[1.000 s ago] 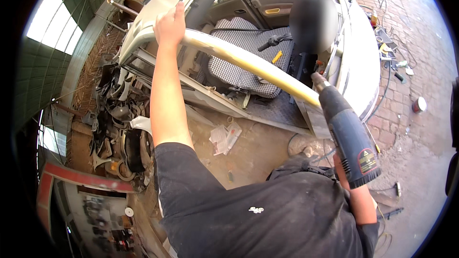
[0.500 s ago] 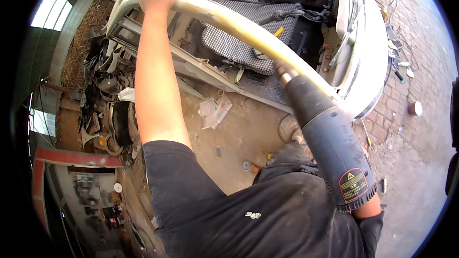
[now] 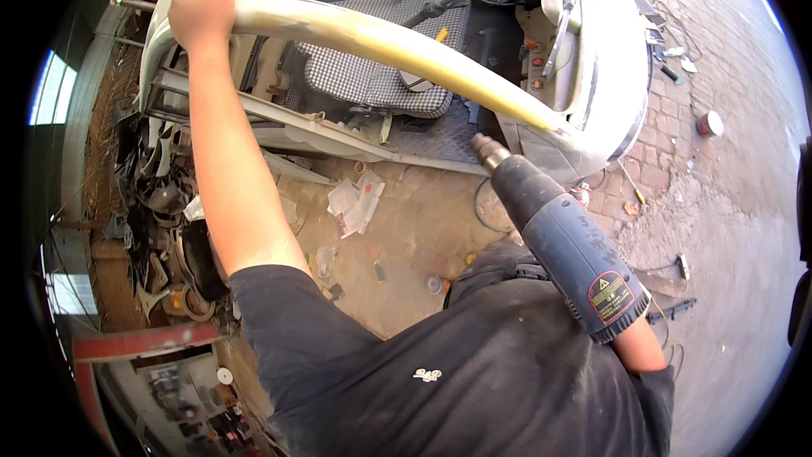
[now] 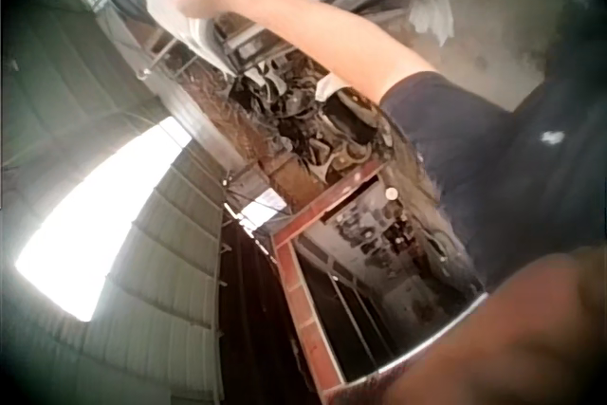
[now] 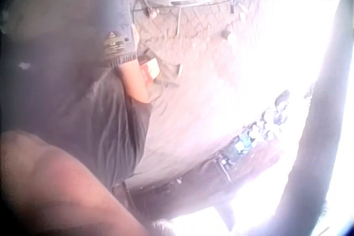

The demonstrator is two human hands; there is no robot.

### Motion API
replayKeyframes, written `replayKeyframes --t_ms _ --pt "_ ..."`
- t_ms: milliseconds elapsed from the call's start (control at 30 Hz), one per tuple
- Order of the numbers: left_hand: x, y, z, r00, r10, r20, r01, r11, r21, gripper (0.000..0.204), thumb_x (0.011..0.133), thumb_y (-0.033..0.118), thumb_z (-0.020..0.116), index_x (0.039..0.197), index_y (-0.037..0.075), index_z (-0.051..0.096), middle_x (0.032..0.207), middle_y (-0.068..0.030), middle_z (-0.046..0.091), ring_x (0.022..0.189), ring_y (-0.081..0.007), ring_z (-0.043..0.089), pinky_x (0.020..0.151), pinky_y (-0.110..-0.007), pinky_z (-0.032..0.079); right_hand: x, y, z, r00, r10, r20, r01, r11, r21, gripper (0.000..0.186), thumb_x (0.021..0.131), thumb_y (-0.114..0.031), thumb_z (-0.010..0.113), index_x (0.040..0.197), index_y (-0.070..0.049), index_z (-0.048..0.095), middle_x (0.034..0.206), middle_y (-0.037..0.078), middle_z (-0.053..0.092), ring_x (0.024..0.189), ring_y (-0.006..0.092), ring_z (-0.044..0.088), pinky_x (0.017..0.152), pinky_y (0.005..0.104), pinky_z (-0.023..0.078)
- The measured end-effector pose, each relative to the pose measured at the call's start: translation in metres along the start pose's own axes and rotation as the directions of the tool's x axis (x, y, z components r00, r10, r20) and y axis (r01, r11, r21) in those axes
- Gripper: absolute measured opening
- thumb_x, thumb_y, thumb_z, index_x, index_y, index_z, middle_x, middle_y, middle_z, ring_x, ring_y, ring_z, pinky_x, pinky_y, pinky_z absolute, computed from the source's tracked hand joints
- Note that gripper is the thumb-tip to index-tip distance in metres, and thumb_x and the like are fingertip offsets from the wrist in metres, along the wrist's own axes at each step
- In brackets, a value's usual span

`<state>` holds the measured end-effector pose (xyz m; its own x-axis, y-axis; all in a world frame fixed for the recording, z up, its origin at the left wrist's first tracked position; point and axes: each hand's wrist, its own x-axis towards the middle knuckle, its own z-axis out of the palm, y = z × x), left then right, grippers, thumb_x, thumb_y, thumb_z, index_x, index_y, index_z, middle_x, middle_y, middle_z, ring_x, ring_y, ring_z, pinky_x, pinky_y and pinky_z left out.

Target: The person applies a yellow substance to a white car door frame using a plastic spreader and smooths it with a green sanding block. They then use a heat gun to apply heat to the treated area of the door frame.

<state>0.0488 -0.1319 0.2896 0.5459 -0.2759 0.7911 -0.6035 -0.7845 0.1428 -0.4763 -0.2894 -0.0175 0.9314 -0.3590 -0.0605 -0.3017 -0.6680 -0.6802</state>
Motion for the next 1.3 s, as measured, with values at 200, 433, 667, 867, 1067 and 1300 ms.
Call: replayKeyframes --t_ms 200,433,667,867,1067,1300 --pt "0.0 0.004 0.002 1.0 0.01 -0.001 -0.01 0.998 0.058 0.048 0.086 0.05 0.047 0.086 0.007 0.068 0.081 -0.015 0.068 0.082 -0.0363 0.063 0.076 -0.042 0.048 -0.015 -0.005 0.001 0.994 0.09 -0.064 -0.094 0.993 -0.072 0.046 0.09 -0.02 0.065 0.133 -0.006 0.057 0.136 0.019 0.056 0.128 0.0373 0.05 0.109 0.044 0.04" --pt "-0.005 0.012 -0.001 0.997 -0.049 0.061 0.044 0.996 0.076 0.051 0.085 0.054 0.042 0.102 0.017 0.073 0.102 -0.0158 0.073 0.099 -0.0407 0.065 0.086 -0.046 0.05 -0.039 -0.004 0.018 0.971 0.155 -0.18 -0.191 0.96 -0.206 0.043 0.093 -0.027 0.065 0.129 -0.004 0.059 0.13 0.02 0.06 0.123 0.0366 0.053 0.105 0.0462 0.041" --pt "-0.006 0.014 -0.002 0.998 -0.024 0.057 0.02 0.998 0.059 0.052 0.085 0.054 0.042 0.105 0.019 0.074 0.103 -0.0146 0.073 0.101 -0.0402 0.066 0.088 -0.046 0.05 -0.042 -0.022 0.026 0.899 -0.234 -0.371 0.139 0.954 -0.265 0.026 0.089 -0.012 0.07 0.112 -0.002 0.065 0.103 0.016 0.066 0.099 0.0353 0.063 0.088 0.0455 0.048" --pt "-0.016 0.024 -0.003 0.995 0.057 -0.087 -0.06 0.998 -0.036 0.042 0.087 0.036 0.047 0.088 0.002 0.071 0.088 -0.0254 0.07 0.085 -0.0478 0.065 0.081 -0.055 0.05 -0.039 -0.036 0.032 0.901 0.041 -0.431 0.044 0.982 0.186 0.019 0.09 -0.008 0.069 0.107 -0.002 0.063 0.092 0.007 0.062 0.085 0.0196 0.06 0.075 0.0344 0.049" --pt "-0.022 0.024 -0.003 0.966 0.114 -0.231 -0.139 0.985 -0.098 0.04 0.087 0.027 0.048 0.073 -0.007 0.066 0.076 -0.031 0.067 0.071 -0.052 0.063 0.073 -0.061 0.048 -0.043 -0.012 0.041 0.885 0.178 -0.429 -0.065 0.962 0.264 0.035 0.088 -0.015 0.074 0.117 0.001 0.063 0.11 0.015 0.067 0.103 0.0294 0.065 0.09 0.0408 0.05" --pt "-0.013 0.014 -0.001 0.997 0.041 -0.065 -0.041 0.999 -0.01 0.045 0.087 0.045 0.044 0.093 0.01 0.072 0.093 -0.0213 0.071 0.09 -0.044 0.065 0.082 -0.05 0.05 -0.039 0.004 0.027 0.91 0.223 -0.351 -0.091 0.93 0.356 0.035 0.088 -0.015 0.074 0.118 -0.001 0.063 0.11 0.015 0.067 0.105 0.0292 0.063 0.092 0.0409 0.049"
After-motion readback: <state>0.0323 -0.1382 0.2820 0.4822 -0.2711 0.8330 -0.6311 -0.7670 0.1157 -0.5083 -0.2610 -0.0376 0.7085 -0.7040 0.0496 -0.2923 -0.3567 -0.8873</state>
